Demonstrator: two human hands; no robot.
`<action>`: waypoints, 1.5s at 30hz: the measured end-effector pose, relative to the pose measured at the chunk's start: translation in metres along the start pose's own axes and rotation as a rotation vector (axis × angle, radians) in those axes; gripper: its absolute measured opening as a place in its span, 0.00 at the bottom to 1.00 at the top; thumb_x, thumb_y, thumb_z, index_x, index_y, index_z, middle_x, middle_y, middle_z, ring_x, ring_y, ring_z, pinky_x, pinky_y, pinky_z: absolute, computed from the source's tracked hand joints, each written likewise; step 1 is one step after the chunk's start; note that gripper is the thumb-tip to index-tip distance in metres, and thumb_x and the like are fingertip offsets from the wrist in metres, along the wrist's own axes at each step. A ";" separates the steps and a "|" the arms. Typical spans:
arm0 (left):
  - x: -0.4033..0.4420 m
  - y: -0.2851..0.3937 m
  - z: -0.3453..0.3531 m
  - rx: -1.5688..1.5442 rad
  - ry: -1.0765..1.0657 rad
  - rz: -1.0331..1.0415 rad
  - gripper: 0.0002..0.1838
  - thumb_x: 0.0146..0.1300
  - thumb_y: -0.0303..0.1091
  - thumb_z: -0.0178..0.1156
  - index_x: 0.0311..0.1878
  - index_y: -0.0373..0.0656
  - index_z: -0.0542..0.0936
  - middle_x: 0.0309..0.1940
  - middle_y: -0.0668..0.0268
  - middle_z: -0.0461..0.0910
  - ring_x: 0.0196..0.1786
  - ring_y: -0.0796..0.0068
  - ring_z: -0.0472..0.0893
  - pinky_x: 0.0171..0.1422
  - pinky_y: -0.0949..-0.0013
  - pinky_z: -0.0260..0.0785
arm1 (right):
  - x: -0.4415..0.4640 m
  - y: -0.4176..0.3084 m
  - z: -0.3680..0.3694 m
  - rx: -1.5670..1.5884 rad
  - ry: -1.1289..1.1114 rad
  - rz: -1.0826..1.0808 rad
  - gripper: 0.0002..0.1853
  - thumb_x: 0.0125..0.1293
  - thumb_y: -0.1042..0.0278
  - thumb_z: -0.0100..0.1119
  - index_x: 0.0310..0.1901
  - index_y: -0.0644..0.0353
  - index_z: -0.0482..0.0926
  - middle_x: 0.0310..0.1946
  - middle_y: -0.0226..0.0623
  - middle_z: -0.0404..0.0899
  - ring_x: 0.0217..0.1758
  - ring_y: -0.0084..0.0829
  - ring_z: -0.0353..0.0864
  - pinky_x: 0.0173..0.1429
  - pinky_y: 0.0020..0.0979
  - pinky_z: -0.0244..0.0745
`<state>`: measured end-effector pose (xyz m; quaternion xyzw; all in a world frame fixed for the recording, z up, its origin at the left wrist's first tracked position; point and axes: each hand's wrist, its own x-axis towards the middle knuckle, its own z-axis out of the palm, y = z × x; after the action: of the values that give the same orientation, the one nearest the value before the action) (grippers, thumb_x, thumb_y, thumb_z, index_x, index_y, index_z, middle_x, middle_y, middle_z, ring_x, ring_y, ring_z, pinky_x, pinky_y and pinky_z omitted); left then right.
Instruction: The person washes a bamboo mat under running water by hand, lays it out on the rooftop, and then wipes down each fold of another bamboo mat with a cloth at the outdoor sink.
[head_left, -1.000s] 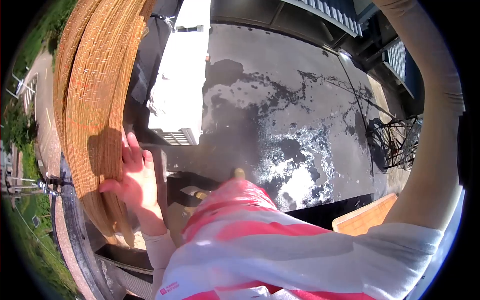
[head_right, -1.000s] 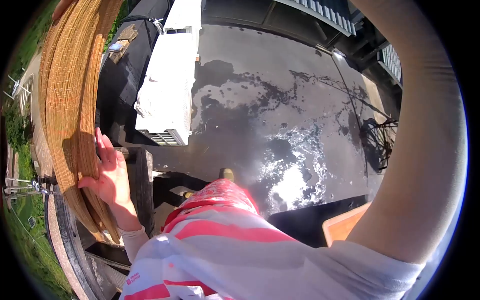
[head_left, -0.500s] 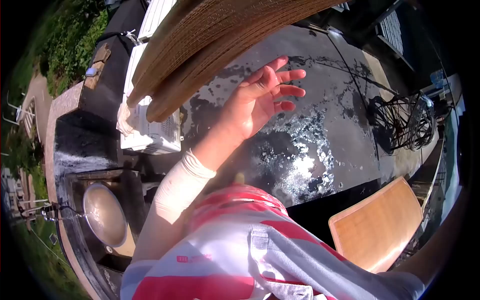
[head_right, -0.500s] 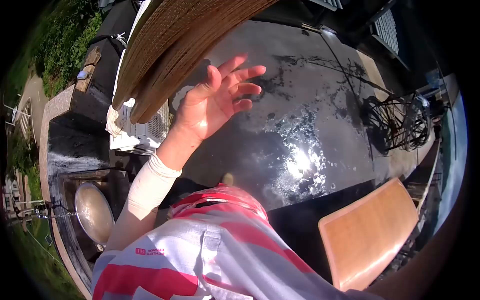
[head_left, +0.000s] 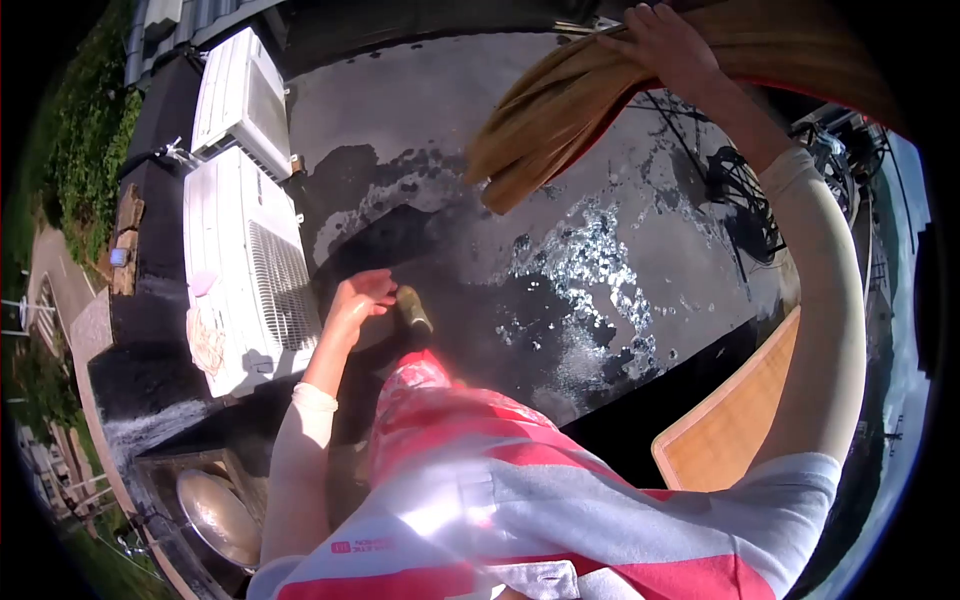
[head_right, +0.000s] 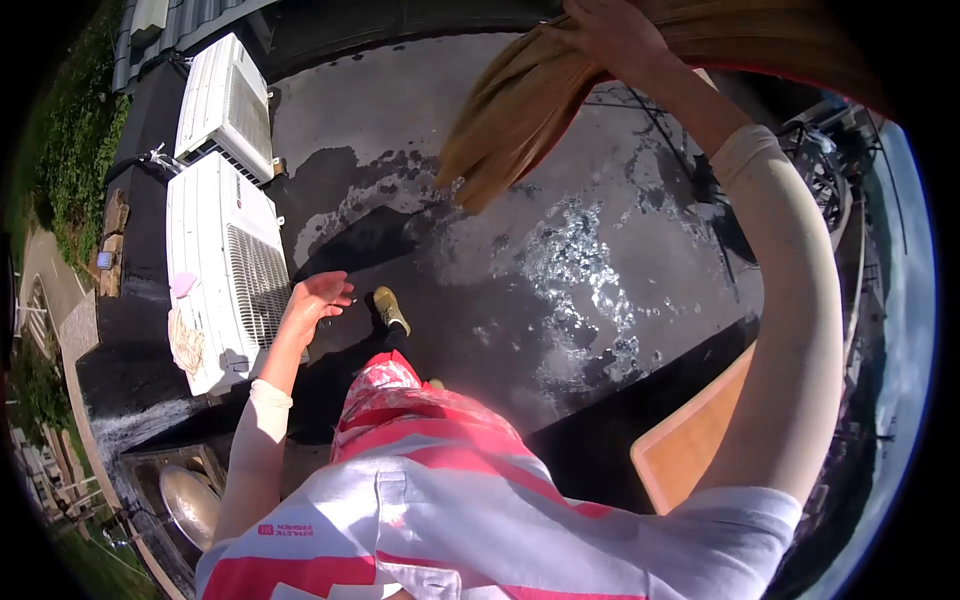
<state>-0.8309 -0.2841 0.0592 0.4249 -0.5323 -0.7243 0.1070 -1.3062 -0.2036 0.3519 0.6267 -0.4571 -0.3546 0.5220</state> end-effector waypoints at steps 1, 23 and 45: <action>0.016 0.007 -0.009 0.014 0.033 -0.007 0.21 0.63 0.36 0.62 0.56 0.36 0.75 0.43 0.58 0.82 0.36 0.74 0.82 0.37 0.73 0.72 | 0.008 -0.023 0.017 0.082 -0.078 -0.022 0.34 0.58 0.66 0.58 0.68 0.36 0.63 0.52 0.29 0.70 0.61 0.31 0.65 0.66 0.34 0.56; 0.343 0.310 0.307 0.679 -0.174 0.900 0.72 0.37 0.55 0.76 0.72 0.31 0.36 0.70 0.34 0.43 0.72 0.37 0.51 0.73 0.50 0.51 | 0.087 -0.279 0.202 0.455 -0.578 -0.426 0.21 0.66 0.61 0.48 0.60 0.53 0.70 0.50 0.37 0.73 0.59 0.41 0.67 0.62 0.38 0.60; 0.379 0.318 0.379 0.183 -0.662 0.802 0.45 0.36 0.34 0.76 0.63 0.43 0.69 0.53 0.55 0.78 0.57 0.59 0.78 0.61 0.64 0.69 | -0.153 -0.199 0.257 2.019 -0.183 1.905 0.41 0.56 0.44 0.67 0.65 0.61 0.63 0.62 0.40 0.66 0.63 0.37 0.68 0.62 0.40 0.67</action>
<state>-1.4354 -0.3865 0.1709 -0.0561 -0.7195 -0.6725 0.1642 -1.5529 -0.1369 0.1000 0.1538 -0.7910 0.5742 -0.1450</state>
